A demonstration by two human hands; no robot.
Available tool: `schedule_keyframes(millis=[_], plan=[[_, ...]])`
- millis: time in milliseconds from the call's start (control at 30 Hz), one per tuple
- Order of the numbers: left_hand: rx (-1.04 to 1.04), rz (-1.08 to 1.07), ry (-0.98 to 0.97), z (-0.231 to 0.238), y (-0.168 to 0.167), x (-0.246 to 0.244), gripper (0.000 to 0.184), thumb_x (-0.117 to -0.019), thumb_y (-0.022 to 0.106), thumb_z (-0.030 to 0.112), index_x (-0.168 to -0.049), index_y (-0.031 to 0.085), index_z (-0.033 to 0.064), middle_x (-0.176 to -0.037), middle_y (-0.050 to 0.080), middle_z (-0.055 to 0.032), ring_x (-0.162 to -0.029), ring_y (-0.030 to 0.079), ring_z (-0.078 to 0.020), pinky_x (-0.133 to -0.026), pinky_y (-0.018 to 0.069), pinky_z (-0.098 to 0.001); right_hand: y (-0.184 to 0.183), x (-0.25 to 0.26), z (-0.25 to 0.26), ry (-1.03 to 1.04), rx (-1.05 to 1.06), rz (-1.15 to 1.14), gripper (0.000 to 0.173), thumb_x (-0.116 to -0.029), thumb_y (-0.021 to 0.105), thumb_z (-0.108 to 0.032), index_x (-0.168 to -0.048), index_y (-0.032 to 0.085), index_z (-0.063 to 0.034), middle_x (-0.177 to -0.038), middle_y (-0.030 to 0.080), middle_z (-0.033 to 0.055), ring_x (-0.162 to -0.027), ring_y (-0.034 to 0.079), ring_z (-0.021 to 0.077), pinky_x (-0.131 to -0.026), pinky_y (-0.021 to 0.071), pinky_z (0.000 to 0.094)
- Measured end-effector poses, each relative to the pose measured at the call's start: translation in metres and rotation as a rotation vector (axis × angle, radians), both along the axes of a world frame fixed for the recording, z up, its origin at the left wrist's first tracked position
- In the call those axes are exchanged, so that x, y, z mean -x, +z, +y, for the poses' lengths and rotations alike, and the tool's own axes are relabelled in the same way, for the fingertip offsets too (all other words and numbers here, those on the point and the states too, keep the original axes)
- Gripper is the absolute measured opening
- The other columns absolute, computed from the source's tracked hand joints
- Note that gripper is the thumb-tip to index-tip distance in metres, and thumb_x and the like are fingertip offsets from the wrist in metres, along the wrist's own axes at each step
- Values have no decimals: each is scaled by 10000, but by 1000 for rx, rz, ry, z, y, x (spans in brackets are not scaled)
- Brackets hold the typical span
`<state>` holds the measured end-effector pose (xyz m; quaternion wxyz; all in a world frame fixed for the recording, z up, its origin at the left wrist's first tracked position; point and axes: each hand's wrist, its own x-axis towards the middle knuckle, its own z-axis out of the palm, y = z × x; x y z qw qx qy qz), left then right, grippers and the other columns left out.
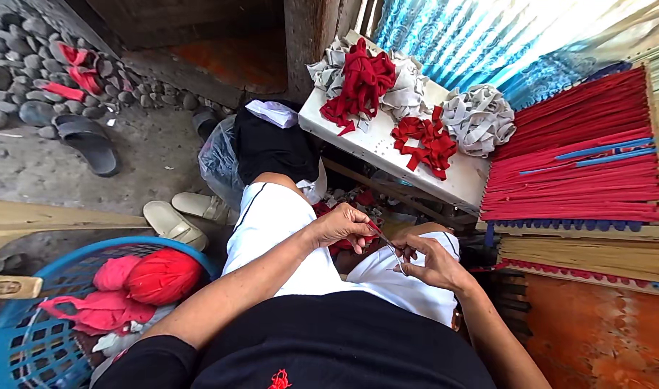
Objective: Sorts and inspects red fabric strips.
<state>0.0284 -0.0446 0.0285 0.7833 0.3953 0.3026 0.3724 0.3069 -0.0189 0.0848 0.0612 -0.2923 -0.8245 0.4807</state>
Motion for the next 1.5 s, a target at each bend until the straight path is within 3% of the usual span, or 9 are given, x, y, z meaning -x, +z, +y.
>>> schedule_keyframes(millis=[200, 500, 700, 933, 1067, 1233, 1400, 1500], plan=[[12, 10, -24, -2, -1, -4, 138, -984, 568, -54, -925, 691, -41, -738, 711, -55, -590, 683, -90, -588, 605, -229, -3, 3, -1, -3, -16, 3, 400, -925, 716, -231, -1231, 652, 18, -1033, 670, 34, -817, 560, 12, -718, 468, 173], [4, -9, -34, -3, -2, -4, 156, -983, 583, -40, -886, 704, -24, -709, 715, -44, -573, 680, -78, -568, 596, -218, -6, 1, 0, 30, 5, 16, 348, -944, 685, -184, -1220, 642, 23, -1005, 657, 40, -825, 555, 15, -732, 462, 172], [-94, -3, -43, -2, -1, -2, 181, -1034, 532, 22, -946, 686, -12, -765, 727, -43, -681, 729, -116, -692, 639, -281, -6, -4, 2, 1, 18, 27, 339, -954, 698, -183, -1222, 646, 19, -1002, 659, 28, -837, 558, 11, -745, 463, 167], [-91, 27, -56, -3, -4, -6, 179, -1035, 515, -6, -994, 685, -46, -738, 722, -57, -648, 725, -118, -674, 641, -276, -9, 2, 1, 10, -31, -20, 400, -927, 720, -247, -1222, 643, 12, -997, 655, 40, -833, 562, 23, -740, 465, 175], [-67, 31, -48, -3, -2, -5, 204, -1031, 507, -4, -960, 694, -43, -731, 722, -63, -636, 720, -115, -656, 634, -264, -8, 2, 4, 31, -33, -34, 403, -937, 708, -264, -1223, 639, 10, -985, 650, 37, -840, 552, 21, -749, 454, 175], [-73, -10, -38, -4, -1, -5, 241, -1034, 505, 38, -894, 697, -6, -742, 735, -56, -630, 723, -118, -639, 635, -271, -8, -2, 4, 24, 32, 33, 304, -965, 660, -153, -1205, 646, 32, -983, 661, 48, -822, 576, 29, -739, 491, 187], [-62, -10, -1, -2, 1, -5, 249, -1032, 492, 13, -903, 702, -16, -716, 725, -60, -621, 719, -120, -625, 631, -271, -8, 5, 4, 30, -17, 23, 408, -942, 700, -296, -1199, 639, 16, -973, 649, 30, -827, 560, 20, -732, 467, 184], [-64, -26, 10, -2, -1, -4, 236, -1022, 509, 4, -895, 708, -9, -722, 726, -59, -621, 718, -119, -624, 632, -274, -11, 6, 5, 18, -13, 44, 422, -937, 710, -298, -1211, 639, 15, -975, 652, 23, -832, 560, 16, -739, 466, 185]])
